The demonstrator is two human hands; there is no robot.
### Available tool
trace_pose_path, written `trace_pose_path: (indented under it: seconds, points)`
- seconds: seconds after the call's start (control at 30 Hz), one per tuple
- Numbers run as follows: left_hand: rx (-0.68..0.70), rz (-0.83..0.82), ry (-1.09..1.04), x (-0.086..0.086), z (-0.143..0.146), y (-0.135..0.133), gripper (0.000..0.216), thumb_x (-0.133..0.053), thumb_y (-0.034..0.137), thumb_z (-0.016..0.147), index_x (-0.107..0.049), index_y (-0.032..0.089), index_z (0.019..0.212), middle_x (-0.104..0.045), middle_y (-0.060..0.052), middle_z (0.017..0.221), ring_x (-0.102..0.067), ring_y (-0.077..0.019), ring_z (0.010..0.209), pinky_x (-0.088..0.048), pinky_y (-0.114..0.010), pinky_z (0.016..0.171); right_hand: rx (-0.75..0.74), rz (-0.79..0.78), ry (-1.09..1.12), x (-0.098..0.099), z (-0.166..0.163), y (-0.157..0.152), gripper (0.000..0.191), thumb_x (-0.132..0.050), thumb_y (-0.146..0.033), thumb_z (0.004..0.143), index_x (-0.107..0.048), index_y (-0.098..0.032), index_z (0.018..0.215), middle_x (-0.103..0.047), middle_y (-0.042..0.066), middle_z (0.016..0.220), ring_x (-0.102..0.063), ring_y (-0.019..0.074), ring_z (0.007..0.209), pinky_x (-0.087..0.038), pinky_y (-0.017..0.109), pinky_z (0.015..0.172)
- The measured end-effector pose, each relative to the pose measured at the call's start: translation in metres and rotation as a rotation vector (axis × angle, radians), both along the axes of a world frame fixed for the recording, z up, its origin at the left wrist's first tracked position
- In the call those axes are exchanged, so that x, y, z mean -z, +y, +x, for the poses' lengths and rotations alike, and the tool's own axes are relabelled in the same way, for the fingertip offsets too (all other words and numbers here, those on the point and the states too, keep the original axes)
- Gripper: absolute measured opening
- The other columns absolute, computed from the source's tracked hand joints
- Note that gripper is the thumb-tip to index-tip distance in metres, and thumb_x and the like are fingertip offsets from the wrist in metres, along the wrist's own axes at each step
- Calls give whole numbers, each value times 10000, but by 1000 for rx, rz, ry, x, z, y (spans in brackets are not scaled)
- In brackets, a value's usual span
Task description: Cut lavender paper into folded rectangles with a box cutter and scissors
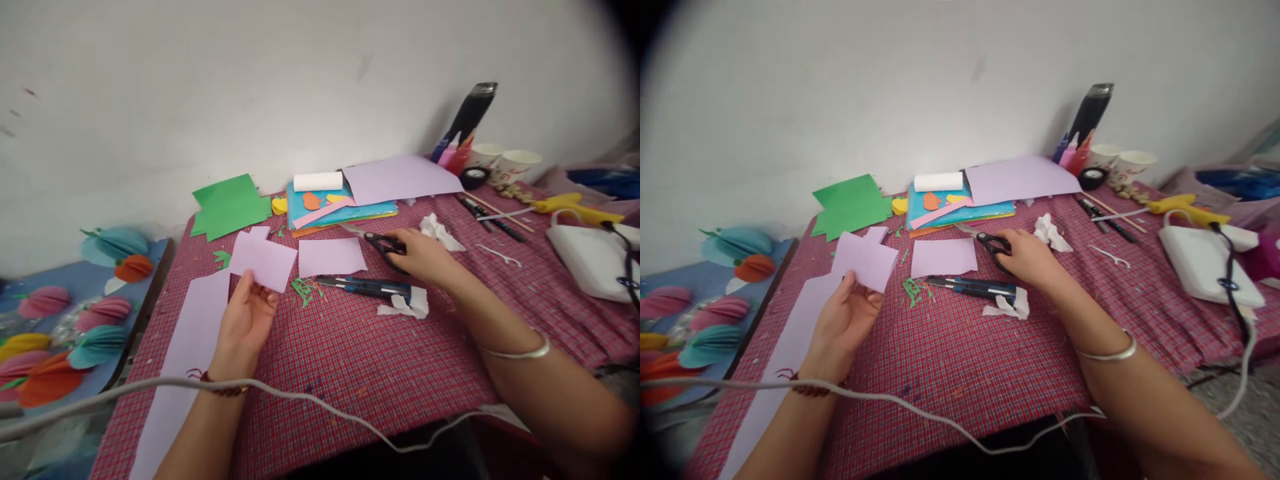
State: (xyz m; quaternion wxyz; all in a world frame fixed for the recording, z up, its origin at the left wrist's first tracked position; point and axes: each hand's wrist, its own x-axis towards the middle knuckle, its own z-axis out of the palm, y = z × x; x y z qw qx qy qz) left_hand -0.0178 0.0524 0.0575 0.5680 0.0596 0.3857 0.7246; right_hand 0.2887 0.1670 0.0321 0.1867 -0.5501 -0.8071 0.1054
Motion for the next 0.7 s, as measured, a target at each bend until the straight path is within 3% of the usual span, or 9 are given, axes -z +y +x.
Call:
trace_pose_path:
  seconds: [0.13,0.23,0.27,0.33,0.43,0.53,0.7]
  points:
    - [126,76,8,1,9,-4,214,-439,187,958,-650,189,989,-733,-9,829,-676,-112,692,-479,-179,476,-46,60,-31,2,-3,1,311,-552,-278,808,-663,-163,1075,-650,140,972,-575,305,954,-451,458,828]
    - [186,96,24,5,17,-6,265,-409,175,965,-639,203,1095,-744,-19,911,-694,-133,803,-550,-216,600,-51,64,295,-9,-21,-17,253,-519,-337,860,-655,-180,1004,-635,119,983,-572,259,964,-450,424,870]
    - [213,89,35,7,20,-7,263,-423,170,958,-636,202,1108,-743,-24,938,-695,-139,828,-563,-232,643,-91,-23,476,-13,-29,-26,263,-483,-368,889,-641,-184,994,-638,102,962,-585,225,915,-469,392,839]
    - [299,68,74,12,26,-9,229,-485,180,930,-644,186,1096,-737,-43,989,-692,-155,857,-572,-257,699,-286,-417,778,-17,-46,-43,362,-399,-455,932,-611,-177,1024,-644,83,910,-605,171,818,-502,328,742]
    - [447,46,171,17,36,-12,160,-603,229,861,-673,154,985,-730,-72,987,-686,-179,855,-568,-280,721,-509,-870,965,-16,-66,-65,438,-516,-555,858,-612,-154,1007,-642,62,886,-600,133,750,-503,263,642]
    - [516,20,268,19,44,-15,159,-698,262,776,-686,139,877,-727,-69,880,-674,-178,797,-555,-267,674,-537,-1024,992,-8,-78,-76,412,-717,-461,725,-635,-145,977,-657,36,889,-594,116,743,-485,230,624]
    - [471,12,416,21,52,-16,198,-743,327,716,-678,149,773,-656,-10,682,-589,-111,603,-473,-206,532,-290,-1043,1017,-1,-92,-85,299,-745,-261,660,-656,-127,913,-669,21,785,-590,119,679,-472,234,591]
